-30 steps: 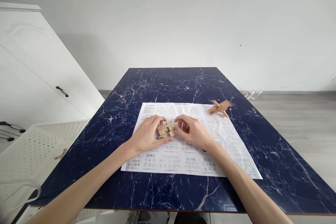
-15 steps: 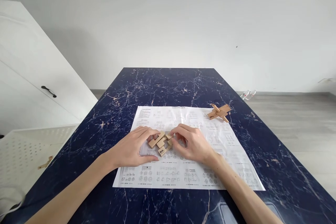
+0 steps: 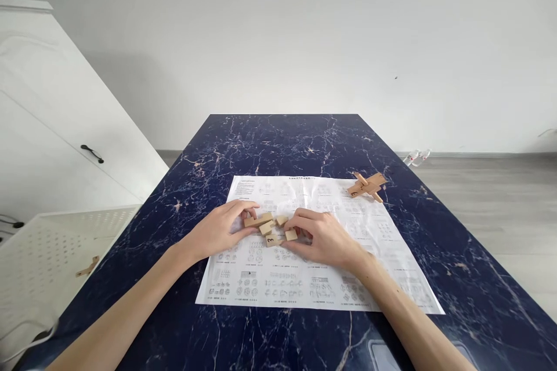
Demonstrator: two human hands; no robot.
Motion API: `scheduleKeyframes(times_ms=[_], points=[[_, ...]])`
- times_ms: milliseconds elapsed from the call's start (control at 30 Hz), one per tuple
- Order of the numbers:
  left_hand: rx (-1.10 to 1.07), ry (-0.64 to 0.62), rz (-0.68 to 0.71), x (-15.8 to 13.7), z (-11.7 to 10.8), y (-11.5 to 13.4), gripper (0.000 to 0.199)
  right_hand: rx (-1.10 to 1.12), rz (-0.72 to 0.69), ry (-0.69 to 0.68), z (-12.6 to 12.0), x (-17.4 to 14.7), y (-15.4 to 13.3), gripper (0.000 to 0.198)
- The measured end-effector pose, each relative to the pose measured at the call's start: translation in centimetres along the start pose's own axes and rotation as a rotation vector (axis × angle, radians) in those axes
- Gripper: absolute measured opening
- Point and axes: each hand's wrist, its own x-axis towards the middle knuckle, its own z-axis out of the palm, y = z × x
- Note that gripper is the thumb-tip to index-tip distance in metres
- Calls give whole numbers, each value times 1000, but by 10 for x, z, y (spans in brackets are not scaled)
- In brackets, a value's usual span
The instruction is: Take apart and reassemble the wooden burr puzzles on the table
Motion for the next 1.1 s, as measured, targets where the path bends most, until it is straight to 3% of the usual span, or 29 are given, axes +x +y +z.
scheduleKeyframes(times_ms=[133, 267, 433, 633, 867, 1100], points=[[-113, 116, -88, 2, 3, -2, 37, 187, 75, 48, 0, 1, 6, 20], [-447, 249, -195, 6, 4, 8, 47, 358, 145, 143, -2, 4, 5, 23], [-948, 216, -320, 10, 4, 18, 51, 458, 200, 198, -2, 5, 2, 25], [-1371, 198, -429, 11, 5, 21, 30, 478, 260, 185, -1, 5, 1, 31], [-1565, 248, -490, 11, 6, 22, 25, 474, 303, 156, -1, 5, -3, 31], [-1529, 244, -490, 12, 4, 26, 31, 475, 321, 139, 2, 5, -1, 30]])
